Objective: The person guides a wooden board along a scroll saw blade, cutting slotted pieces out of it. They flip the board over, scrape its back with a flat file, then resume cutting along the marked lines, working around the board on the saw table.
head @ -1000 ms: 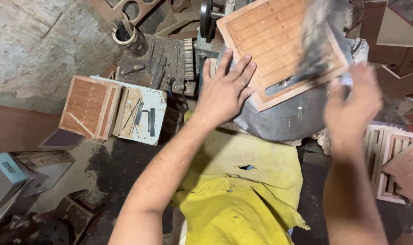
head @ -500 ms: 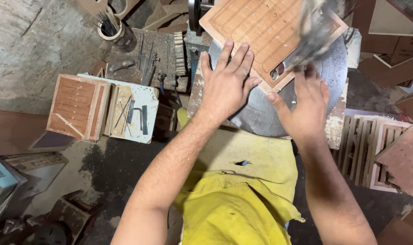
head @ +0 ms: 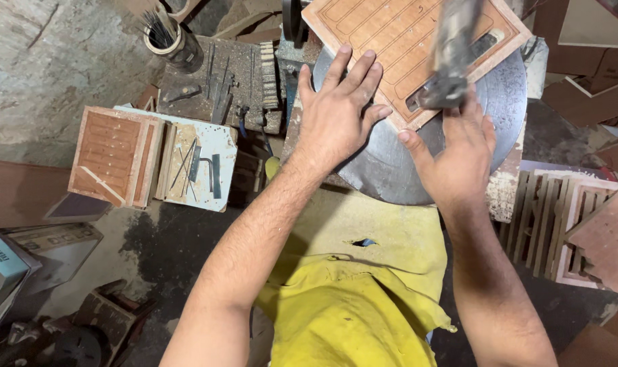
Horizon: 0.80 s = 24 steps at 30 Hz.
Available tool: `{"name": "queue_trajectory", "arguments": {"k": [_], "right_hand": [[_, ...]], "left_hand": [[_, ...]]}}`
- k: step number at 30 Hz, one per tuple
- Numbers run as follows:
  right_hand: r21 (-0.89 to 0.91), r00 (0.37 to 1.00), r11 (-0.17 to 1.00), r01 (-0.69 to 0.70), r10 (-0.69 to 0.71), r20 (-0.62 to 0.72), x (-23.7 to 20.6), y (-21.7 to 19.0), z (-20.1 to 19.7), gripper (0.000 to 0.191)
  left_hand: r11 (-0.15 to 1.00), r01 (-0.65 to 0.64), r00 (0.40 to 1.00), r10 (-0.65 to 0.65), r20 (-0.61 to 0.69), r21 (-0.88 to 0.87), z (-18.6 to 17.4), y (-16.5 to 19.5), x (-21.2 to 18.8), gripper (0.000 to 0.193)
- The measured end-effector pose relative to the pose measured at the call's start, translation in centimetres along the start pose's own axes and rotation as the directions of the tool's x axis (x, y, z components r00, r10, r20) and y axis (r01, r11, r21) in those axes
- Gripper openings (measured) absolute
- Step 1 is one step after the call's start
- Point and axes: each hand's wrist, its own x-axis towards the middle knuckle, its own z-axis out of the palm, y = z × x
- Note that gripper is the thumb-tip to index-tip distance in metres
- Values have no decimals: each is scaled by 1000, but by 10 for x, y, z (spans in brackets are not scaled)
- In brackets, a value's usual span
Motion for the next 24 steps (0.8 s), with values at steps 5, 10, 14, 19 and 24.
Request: {"name": "queue_trajectory", "arguments": {"k": [5, 10, 14, 19, 24], "right_hand": [[8, 999, 999, -35, 35, 2, 2, -2, 0, 85], [29, 998, 998, -63, 62, 23, 5, -3, -1, 85], [32, 997, 998, -49, 47, 58, 8, 1, -4, 78], [70, 989, 998, -10, 0, 148, 13, 19, -6, 73], [67, 967, 998, 12, -29, 255, 27, 42, -6, 75]], "left_hand": [[1000, -5, 1000, 5, 4, -16, 1, -2, 4, 63], [1000, -20, 1000, 20, -10, 5, 2, -4, 8, 63], [1000, -11, 1000, 11, -15, 5, 2, -2, 3, 63], [995, -9, 998, 15, -60, 97, 0, 6, -11, 62], [992, -15, 998, 23, -58, 122, -5, 15, -34, 58]]}}
